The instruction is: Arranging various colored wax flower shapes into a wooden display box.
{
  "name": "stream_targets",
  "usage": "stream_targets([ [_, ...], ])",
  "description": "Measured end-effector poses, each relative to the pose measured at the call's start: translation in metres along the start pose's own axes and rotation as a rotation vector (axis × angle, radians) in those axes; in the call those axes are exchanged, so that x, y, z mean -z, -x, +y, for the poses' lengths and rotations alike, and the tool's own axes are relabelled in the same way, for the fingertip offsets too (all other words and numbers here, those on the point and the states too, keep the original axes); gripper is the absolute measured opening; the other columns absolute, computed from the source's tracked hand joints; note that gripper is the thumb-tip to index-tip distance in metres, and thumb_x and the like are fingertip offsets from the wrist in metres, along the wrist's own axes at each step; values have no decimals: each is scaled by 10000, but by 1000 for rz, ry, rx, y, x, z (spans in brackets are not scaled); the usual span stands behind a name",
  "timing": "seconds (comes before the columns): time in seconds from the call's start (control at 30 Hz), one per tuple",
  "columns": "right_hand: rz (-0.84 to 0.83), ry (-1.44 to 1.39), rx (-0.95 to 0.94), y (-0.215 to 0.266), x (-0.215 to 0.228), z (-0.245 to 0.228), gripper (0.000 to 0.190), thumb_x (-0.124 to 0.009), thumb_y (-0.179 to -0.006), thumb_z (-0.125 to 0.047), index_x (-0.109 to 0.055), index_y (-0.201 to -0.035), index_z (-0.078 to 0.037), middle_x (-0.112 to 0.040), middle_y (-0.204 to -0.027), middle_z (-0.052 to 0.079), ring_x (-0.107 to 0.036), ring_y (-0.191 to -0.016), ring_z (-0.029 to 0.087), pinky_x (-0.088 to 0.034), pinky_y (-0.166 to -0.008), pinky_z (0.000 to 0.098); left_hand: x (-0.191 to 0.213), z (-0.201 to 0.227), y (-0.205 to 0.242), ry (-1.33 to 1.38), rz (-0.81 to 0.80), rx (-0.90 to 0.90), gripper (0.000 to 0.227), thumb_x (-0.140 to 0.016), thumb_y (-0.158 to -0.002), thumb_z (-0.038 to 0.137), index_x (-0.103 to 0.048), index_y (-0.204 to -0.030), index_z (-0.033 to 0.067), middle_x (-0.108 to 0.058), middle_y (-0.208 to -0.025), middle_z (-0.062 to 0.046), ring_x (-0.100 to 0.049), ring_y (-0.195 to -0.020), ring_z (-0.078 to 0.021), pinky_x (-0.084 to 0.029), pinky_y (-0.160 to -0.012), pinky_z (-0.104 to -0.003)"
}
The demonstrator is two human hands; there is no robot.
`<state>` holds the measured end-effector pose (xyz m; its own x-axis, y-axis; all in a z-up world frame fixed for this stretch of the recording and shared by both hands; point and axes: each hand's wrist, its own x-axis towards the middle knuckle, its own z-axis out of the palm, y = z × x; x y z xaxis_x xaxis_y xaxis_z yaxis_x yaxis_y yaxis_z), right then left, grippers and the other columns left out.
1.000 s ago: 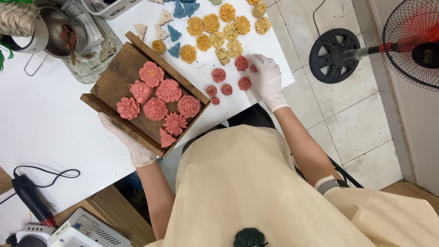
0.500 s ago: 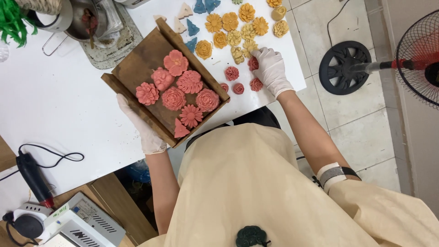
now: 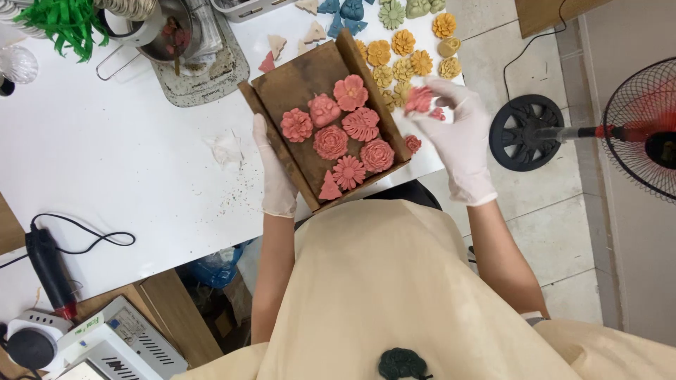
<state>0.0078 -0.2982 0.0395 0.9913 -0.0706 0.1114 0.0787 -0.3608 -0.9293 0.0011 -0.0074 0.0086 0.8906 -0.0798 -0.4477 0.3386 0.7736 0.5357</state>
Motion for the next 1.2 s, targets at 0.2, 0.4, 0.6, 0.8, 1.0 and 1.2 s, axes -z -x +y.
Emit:
stream_targets([
  [0.2,-417,531,377,12,-57,-85,547,-897,-724,-275,-711,-1233,-198,-703,-1046,32,-637,-1011,269,-479,-884,422,0,-26,-21,-19,-21,41,736,-519,-979,621,-535,-1446,52,-620,-1408,-120,-633,-1245,-244,-522,-1092,-408],
  [0.4,-466,706,468,17,-68,-83,558,-854,-736,-328,-695,-1258,-208,-688,-1140,-19,-602,-1043,232,-421,-939,422,-5,-27,-21,-94,10,52,729,-573,-948,623,-554,-1406,56,-653,-1331,-94,-659,-1168,-209,-545,-1024,-378],
  [0.6,-560,745,441,16,-67,-89,548,-832,-744,-390,-709,-1247,-211,-700,-1140,-14,-611,-1041,193,-408,-977,423,-11,-19,-16,-133,21,77,758,-570,-924,644,-536,-1420,72,-645,-1342,-85,-646,-1197,-203,-538,-1029,-372],
  [0.8,-577,657,432,15,-55,-89,552,-830,-734,-379,-737,-1247,-195,-728,-1179,-26,-597,-973,205,-405,-1001,410,2,-27,-23,-139,40,41,757,-602,-927,636,-532,-1431,76,-636,-1327,-75,-631,-1183,-198,-530,-1026,-374],
  [1.0,-543,655,436,18,-49,-80,479,-833,-793,-305,-752,-1256,-210,-744,-1145,-54,-579,-921,208,-411,-992,397,-4,-25,-20,-136,24,22,731,-592,-938,631,-539,-1417,81,-637,-1335,-71,-637,-1190,-199,-533,-1042,-384],
  [1.2,-276,356,284,17,-6,-103,434,-857,-858,-216,-725,-1271,-201,-738,-1232,-27,-607,-974,195,-471,-963,343,-4,-16,-15,-98,-34,77,791,-535,-955,657,-523,-1466,53,-606,-1430,-110,-615,-1265,-228,-502,-1109,-400],
])
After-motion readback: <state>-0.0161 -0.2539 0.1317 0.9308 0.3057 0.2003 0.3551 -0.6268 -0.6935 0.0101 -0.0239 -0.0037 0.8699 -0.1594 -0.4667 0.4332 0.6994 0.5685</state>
